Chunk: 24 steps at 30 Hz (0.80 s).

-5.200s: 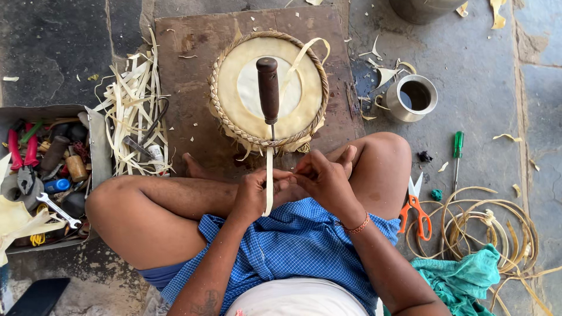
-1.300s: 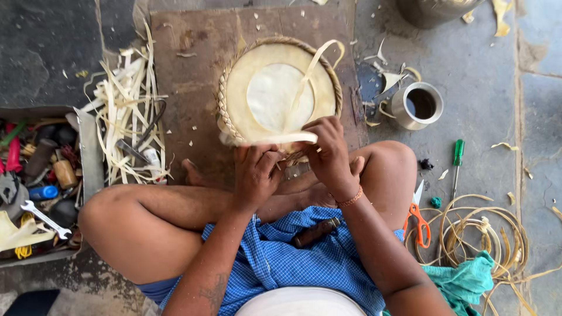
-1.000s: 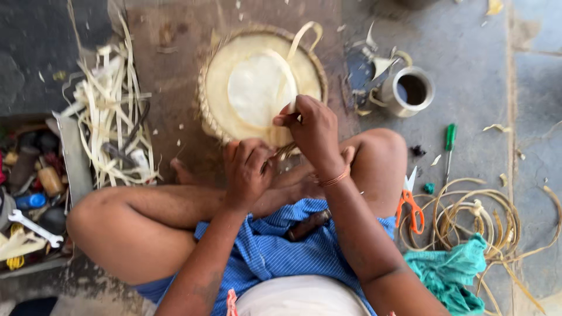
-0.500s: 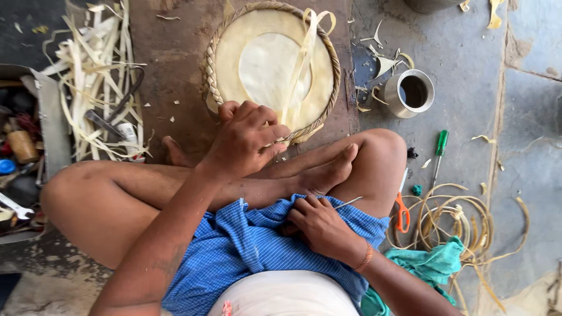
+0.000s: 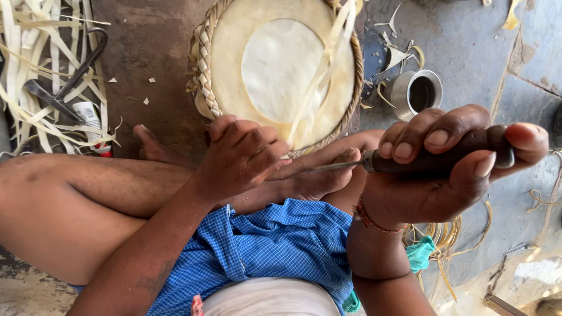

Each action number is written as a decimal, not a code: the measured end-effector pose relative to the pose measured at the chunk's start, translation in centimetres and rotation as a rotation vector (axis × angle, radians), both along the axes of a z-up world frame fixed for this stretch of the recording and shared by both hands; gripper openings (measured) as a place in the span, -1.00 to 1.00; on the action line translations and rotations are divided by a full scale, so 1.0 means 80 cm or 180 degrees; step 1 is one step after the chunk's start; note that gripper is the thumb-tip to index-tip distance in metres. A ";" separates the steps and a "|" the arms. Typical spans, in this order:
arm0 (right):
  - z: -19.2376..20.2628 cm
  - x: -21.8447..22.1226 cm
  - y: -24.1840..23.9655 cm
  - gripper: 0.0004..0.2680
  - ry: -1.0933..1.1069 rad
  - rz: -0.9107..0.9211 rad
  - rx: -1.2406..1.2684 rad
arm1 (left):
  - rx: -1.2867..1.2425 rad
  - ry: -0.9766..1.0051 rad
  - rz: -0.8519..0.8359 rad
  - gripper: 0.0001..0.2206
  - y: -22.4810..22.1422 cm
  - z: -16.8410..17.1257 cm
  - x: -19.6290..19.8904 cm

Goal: The person repairs a drum by weaving leather straps through the drumhead and frame, using a metal pick to tighten the weave and a hammer to tap the rim.

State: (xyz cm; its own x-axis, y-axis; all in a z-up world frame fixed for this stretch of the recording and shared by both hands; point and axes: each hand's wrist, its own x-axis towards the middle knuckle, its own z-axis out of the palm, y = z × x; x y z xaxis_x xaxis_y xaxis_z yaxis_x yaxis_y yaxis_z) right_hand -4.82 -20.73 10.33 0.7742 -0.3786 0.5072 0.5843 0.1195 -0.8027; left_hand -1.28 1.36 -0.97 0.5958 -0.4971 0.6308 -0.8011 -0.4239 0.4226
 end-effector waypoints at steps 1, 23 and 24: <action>-0.003 0.006 0.003 -0.83 -0.0026 -0.0084 -0.0086 | 0.0021 -0.0011 -0.0012 -0.74 0.000 -0.001 0.000; 0.129 -0.087 0.002 -0.69 0.2037 -0.0130 -0.5248 | -0.0131 0.0096 -0.0052 -0.87 -0.002 -0.004 -0.003; 0.135 -0.086 0.002 -0.68 0.2110 0.0130 -0.5435 | -0.0072 0.0078 -0.0062 -0.88 -0.001 -0.002 -0.005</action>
